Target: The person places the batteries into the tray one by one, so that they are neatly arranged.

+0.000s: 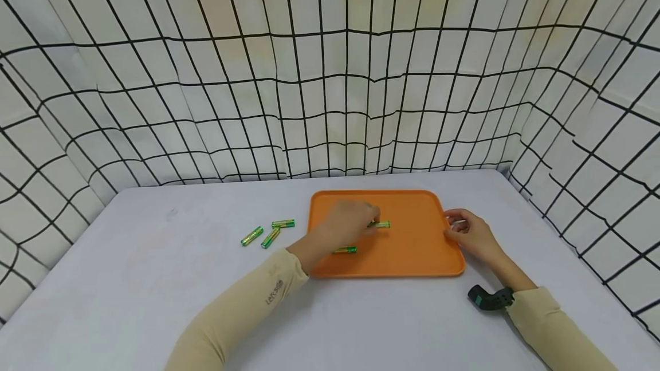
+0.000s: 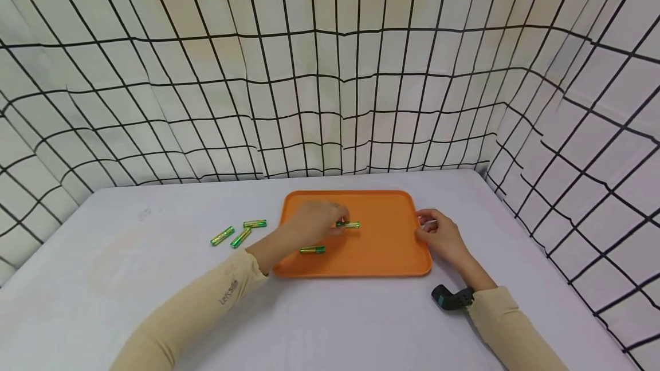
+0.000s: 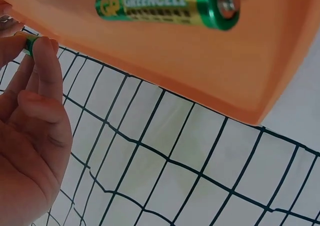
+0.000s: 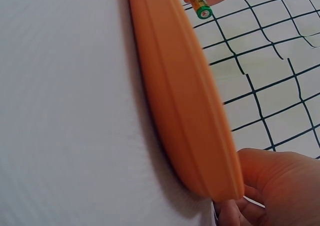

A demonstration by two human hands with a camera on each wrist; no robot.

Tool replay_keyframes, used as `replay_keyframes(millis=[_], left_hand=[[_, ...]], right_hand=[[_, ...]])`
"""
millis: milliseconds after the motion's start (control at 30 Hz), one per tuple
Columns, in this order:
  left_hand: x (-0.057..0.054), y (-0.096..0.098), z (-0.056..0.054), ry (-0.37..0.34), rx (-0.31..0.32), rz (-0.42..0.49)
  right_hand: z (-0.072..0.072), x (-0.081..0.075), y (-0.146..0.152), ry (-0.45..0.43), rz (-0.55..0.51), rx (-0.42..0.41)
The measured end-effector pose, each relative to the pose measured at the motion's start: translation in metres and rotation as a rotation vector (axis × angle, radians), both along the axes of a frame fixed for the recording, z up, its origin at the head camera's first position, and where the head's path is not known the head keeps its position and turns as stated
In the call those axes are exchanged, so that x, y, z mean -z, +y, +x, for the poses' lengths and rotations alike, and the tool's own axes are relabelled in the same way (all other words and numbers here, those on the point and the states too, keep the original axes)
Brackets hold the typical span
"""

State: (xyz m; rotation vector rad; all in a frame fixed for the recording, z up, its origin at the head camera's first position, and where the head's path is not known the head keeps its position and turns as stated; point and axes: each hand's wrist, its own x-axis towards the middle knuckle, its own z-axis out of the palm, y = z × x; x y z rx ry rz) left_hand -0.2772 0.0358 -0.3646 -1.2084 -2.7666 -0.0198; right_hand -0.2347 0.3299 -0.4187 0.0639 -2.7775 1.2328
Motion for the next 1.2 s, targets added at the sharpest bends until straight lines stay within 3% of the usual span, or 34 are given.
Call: replay_keyframes(millis=[367,633,900,1200], left_hand=[[0.006,0.005,0.005,0.037,-0.007,-0.051],[0.009,0.010,0.005,-0.038,-0.030,-0.108],[0.008,0.013,0.007,-0.052,-0.028,-0.154],[0.008,0.014,0.007,-0.076,-0.033,-0.137]], right_hand=[[-0.004,0.003,0.000,0.003,0.010,-0.006],[0.000,0.001,0.000,0.001,0.010,-0.007],[0.000,0.001,0.001,-0.001,0.004,-0.014],[0.000,0.000,0.002,-0.008,0.003,-0.013]])
